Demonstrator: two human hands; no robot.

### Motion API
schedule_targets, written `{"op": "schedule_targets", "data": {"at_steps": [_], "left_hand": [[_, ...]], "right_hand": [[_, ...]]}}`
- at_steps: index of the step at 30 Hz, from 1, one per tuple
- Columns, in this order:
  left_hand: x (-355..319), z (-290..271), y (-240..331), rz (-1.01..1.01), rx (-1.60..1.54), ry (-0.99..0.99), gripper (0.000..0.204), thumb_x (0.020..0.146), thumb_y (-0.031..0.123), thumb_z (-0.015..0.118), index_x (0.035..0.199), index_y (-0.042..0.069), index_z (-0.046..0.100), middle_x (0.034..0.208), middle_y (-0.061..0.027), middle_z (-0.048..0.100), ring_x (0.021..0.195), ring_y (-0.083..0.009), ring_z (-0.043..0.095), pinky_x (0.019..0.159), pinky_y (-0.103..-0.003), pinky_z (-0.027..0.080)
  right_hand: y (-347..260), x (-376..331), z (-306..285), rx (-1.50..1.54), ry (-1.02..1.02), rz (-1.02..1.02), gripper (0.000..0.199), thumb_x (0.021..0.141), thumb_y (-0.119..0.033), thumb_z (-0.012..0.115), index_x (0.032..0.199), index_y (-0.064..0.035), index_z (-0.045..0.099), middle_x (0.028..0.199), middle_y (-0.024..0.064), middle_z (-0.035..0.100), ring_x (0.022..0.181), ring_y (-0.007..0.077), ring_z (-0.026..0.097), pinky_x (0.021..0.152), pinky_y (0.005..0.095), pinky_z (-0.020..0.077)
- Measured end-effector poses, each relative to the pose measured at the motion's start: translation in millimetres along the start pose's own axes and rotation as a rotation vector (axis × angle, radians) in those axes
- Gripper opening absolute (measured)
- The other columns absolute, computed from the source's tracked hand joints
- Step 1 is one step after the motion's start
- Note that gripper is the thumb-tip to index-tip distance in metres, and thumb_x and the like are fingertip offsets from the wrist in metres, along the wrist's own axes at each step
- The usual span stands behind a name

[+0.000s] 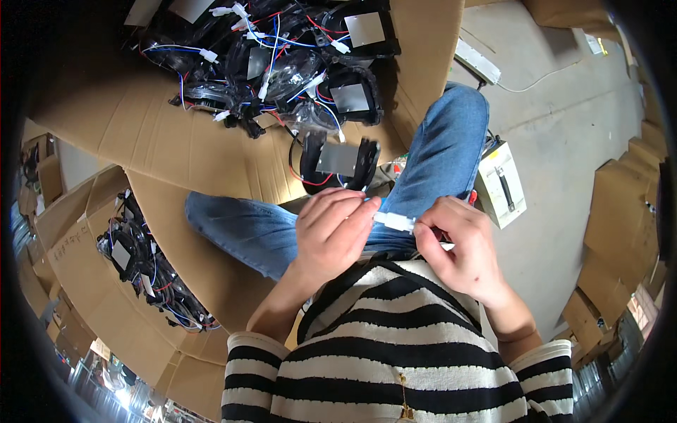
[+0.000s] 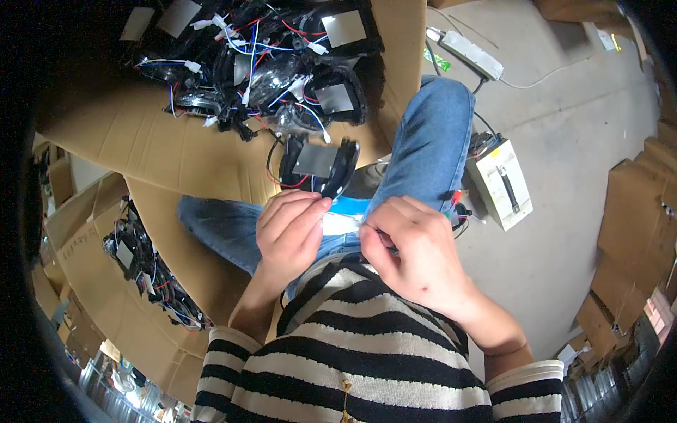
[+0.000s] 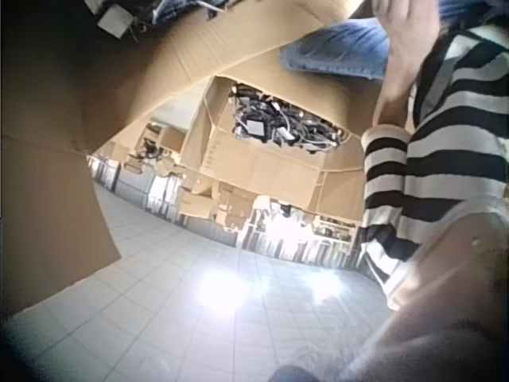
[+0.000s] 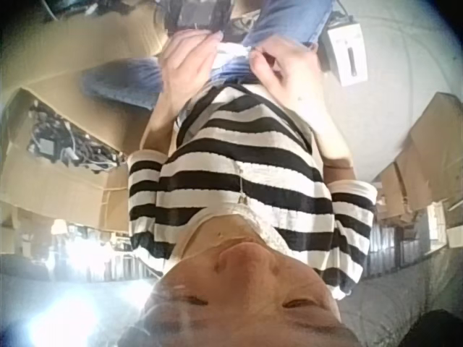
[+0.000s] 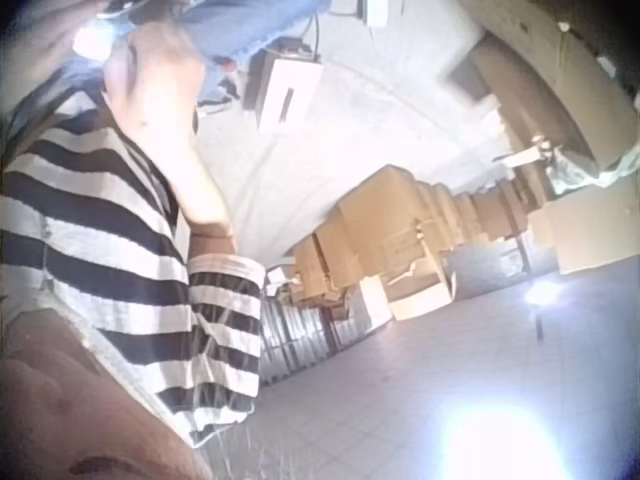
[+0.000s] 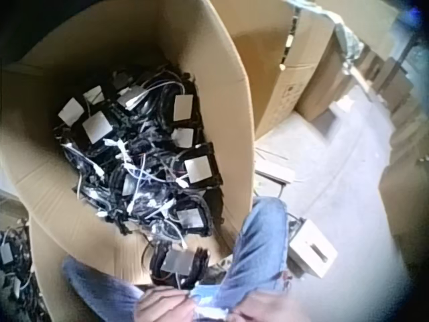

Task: The person sits on the floor and repeatedly picks up small white plastic connectors from a pile of black electronic components. They align the connectors and press them together to join the wire harnesses, then place the connected units back into the pile.

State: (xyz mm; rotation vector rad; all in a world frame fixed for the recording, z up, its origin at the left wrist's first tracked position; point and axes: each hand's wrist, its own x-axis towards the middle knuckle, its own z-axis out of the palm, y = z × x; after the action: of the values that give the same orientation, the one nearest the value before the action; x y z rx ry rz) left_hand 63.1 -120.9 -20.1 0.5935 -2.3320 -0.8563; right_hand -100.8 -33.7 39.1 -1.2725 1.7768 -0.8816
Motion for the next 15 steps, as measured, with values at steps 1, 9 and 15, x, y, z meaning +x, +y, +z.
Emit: {"op": "schedule_targets", "data": {"at_steps": [1, 9, 15], "left_hand": [[-2, 1, 0, -0.013, -0.010, 0.002, 0.030, 0.057, -0.006, 0.060, 0.086, -0.001, 0.061, 0.083, -0.0101, 0.059, 0.076, -0.0244, 0.057, 0.067, -0.032, 0.046], [6, -1, -5, -0.107, -0.040, 0.008, 0.030, 0.058, -0.001, 0.062, 0.087, 0.005, 0.063, 0.084, -0.0068, 0.058, 0.079, -0.0226, 0.057, 0.067, -0.031, 0.045], [19, -3, 18, -0.068, -0.271, -0.074, 0.025, 0.060, 0.009, 0.066, 0.085, 0.011, 0.065, 0.092, -0.0035, 0.056, 0.089, -0.0191, 0.054, 0.084, -0.042, 0.037]], "right_hand": [[0, 0, 2, -0.018, 0.002, -0.002, 0.005, 0.071, -0.003, 0.056, 0.070, 0.0008, 0.053, 0.063, 0.0119, 0.052, 0.056, 0.0272, 0.051, 0.052, 0.0338, 0.0393], [10, 5, -3, 0.131, -0.014, 0.054, 0.004, 0.072, -0.002, 0.054, 0.070, 0.0013, 0.053, 0.065, 0.0104, 0.052, 0.057, 0.0231, 0.050, 0.051, 0.0303, 0.0385], [23, -1, 15, 0.079, -0.127, -0.360, 0.013, 0.072, -0.007, 0.059, 0.084, -0.0017, 0.056, 0.095, 0.0153, 0.054, 0.086, 0.0312, 0.053, 0.073, 0.0375, 0.0440]]}}
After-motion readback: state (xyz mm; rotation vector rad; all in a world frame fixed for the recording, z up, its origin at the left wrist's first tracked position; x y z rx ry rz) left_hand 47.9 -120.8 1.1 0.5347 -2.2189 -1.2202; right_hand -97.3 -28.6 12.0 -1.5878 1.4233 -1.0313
